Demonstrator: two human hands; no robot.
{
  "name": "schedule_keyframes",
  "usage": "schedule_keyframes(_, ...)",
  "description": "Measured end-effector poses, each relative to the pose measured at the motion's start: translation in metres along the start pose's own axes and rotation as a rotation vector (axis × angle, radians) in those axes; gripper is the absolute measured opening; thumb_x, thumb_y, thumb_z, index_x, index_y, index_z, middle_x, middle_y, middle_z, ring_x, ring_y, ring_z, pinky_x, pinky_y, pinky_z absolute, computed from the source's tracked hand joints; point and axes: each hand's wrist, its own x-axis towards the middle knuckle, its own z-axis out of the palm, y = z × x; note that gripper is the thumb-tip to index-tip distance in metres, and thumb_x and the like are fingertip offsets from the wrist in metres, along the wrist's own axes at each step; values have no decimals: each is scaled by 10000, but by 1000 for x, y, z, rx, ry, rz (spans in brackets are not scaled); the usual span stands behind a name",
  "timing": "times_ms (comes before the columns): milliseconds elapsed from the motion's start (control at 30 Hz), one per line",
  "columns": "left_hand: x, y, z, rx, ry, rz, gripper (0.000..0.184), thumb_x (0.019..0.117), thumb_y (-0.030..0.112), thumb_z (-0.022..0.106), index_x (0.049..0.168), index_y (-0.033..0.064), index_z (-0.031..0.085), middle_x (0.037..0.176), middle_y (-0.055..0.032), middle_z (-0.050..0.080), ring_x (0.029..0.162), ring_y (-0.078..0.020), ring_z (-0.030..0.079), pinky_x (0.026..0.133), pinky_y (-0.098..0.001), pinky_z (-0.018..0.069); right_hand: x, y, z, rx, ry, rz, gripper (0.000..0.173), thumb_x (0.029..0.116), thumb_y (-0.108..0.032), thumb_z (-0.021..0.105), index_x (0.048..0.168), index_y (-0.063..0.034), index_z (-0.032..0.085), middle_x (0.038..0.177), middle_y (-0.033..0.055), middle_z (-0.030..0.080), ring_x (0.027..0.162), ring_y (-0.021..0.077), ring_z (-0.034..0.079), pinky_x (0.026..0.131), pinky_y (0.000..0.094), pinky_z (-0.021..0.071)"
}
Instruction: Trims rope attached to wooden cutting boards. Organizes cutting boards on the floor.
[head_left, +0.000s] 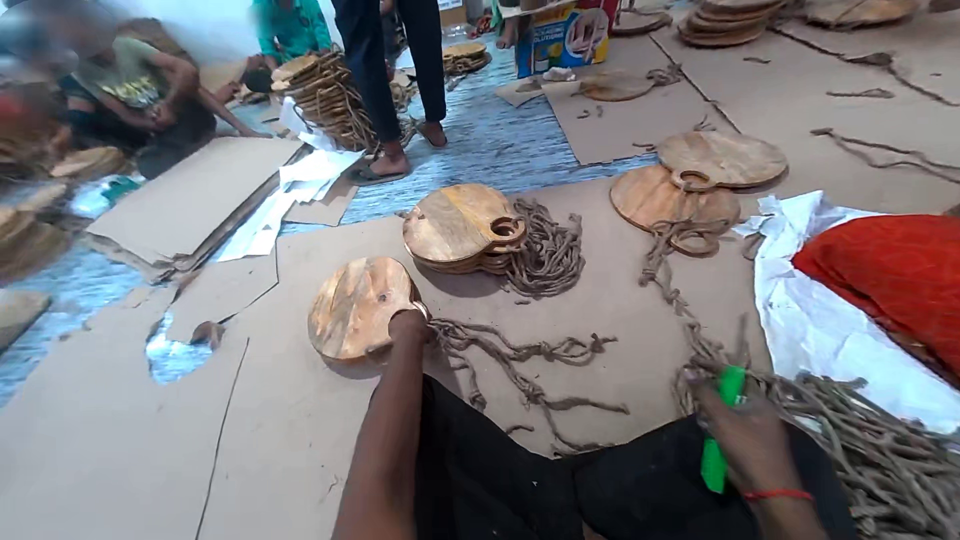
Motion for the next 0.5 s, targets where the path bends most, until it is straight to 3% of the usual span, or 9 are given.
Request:
schedule_keyframes(133, -23, 20, -13, 56, 112, 106, 409, 996, 355, 590, 1215, 25, 693, 1324, -196, 655, 1257, -374, 615, 1000, -601, 505, -19, 11, 59, 242, -241, 86, 338, 959, -221, 684, 1254, -58, 665, 808, 25, 625, 511, 99, 463, 445, 260, 397)
schedule_keyframes(233, -66, 31, -17, -31, 389, 301, 409, 974, 369, 637, 1189, 27, 699, 1304, -169, 656, 1252, -360, 602, 994, -552, 518, -22, 23, 80, 407, -389, 243, 273, 992, -216, 669, 1206, -46, 680, 770, 17, 591, 508, 82, 470, 441, 221, 403)
schedule_keyframes(300, -89, 35, 12, -98, 732, 547, 366, 905, 318, 727, 1071, -7, 747, 1161, -180, 725, 1089, -376, 689, 897, -543, 568, -16, 16, 95, 429, -500, 344, 302, 1034, -276, 623, 1248, -66, 663, 908, 33, 665, 609, 91, 560, 485, 216, 428)
schedule_keyframes(367, -98, 40, 43, -97, 1016, 755, 288, 776, 239, 806, 908, -9, 743, 985, -167, 750, 841, -343, 750, 679, -496, 620, -11, -3, 115, 461, -595, 433, 354, 1070, -361, 546, 1305, -111, 628, 1075, 34, 737, 791, 108, 679, 565, 234, 483)
schedule_keyframes(433, -117, 52, 59, -117, 1062, 849, 288, 722, 193, 817, 892, -22, 731, 918, -177, 739, 700, -328, 739, 557, -485, 598, -3, -15, 138, 464, -615, 460, 412, 1072, -423, 522, 1345, -121, 581, 1145, 33, 742, 891, 115, 705, 633, 261, 515)
schedule_keyframes(500, -144, 67, 75, -129, 1012, 931, 280, 727, 195, 771, 900, -22, 738, 925, -180, 743, 689, -333, 735, 547, -486, 591, 4, -21, 152, 409, -563, 419, 502, 1036, -444, 588, 1351, -54, 559, 1111, 91, 690, 877, 151, 651, 707, 326, 524)
